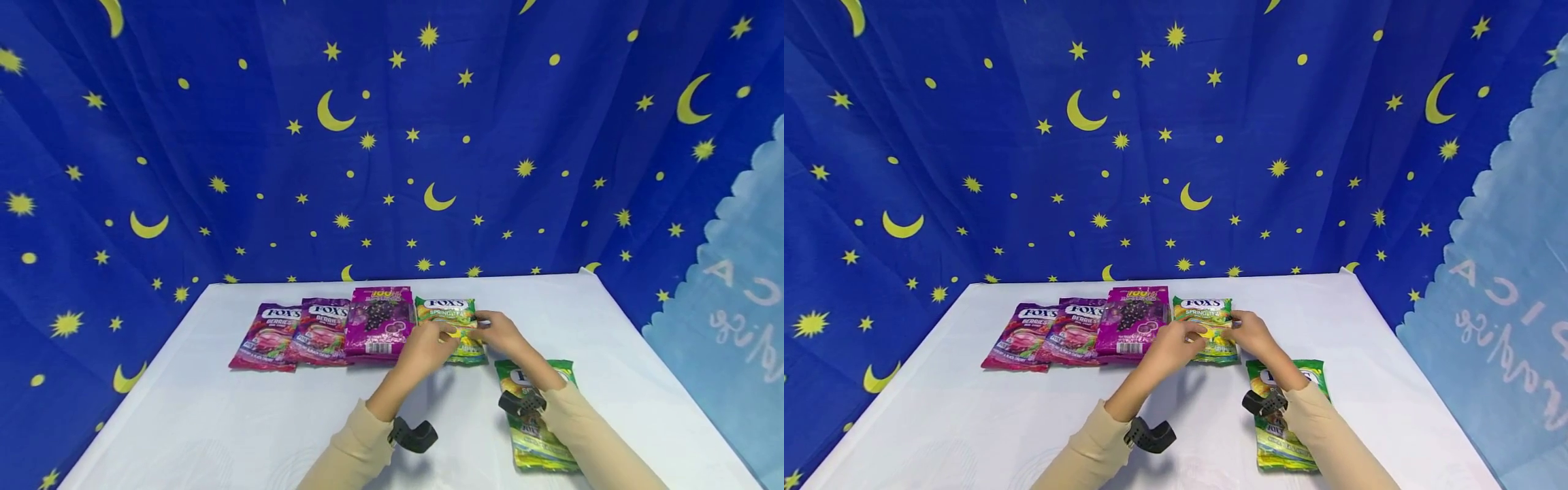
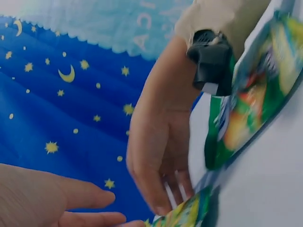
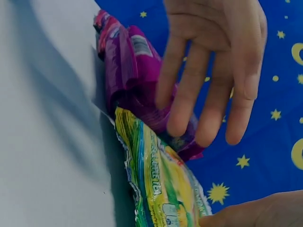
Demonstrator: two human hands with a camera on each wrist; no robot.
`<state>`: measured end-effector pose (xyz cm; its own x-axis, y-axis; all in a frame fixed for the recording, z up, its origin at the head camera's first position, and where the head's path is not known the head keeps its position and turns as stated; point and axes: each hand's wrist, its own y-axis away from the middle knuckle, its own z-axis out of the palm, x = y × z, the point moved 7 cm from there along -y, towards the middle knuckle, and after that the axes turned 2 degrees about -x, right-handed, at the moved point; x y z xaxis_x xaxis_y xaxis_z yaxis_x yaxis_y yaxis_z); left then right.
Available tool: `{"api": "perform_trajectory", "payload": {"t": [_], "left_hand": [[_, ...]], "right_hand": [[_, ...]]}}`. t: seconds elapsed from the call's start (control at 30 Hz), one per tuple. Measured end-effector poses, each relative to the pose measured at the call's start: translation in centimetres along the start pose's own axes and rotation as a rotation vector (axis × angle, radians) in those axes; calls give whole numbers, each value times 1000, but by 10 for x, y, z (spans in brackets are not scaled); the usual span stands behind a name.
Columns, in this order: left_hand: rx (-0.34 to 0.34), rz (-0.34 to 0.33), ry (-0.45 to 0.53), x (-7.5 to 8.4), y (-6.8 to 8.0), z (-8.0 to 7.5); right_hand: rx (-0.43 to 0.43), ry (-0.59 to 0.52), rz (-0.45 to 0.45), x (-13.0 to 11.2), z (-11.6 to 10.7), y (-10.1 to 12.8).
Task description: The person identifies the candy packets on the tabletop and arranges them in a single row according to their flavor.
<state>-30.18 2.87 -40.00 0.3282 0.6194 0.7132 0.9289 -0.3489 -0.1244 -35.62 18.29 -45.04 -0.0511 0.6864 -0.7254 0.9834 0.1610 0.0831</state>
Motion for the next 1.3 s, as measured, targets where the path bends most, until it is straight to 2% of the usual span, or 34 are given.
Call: {"api": "perform_trajectory", "payload": {"t": [0.1, 0.2, 0.3, 0.4, 0.53, 0.67, 0.93, 1.17, 1.3], "left_hand": [[-59, 13, 119, -3, 10, 10], [-112, -10, 246, -8, 22, 27], [-191, -76, 382, -14, 35, 49], [-272, -152, 524, -17, 49, 69], [-342, -230, 659, -19, 63, 84], [-347, -263, 699, -19, 67, 89], [-332, -306, 792, -17, 67, 99], [-405, -328, 805, -13, 63, 104], [-436, -341, 815, -11, 61, 108]], "right_hand": [[-15, -2, -23, -4, -1, 11], [-10, -5, -61, -7, -4, 27], [15, -5, -85, -5, -9, 47], [61, -9, -72, 5, -18, 70], [128, -30, -54, 17, -33, 99], [154, 6, -39, 29, -48, 121], [108, 64, 124, 61, -62, 141], [81, 67, 231, 84, -66, 145], [23, 40, 292, 95, -63, 148]]}}
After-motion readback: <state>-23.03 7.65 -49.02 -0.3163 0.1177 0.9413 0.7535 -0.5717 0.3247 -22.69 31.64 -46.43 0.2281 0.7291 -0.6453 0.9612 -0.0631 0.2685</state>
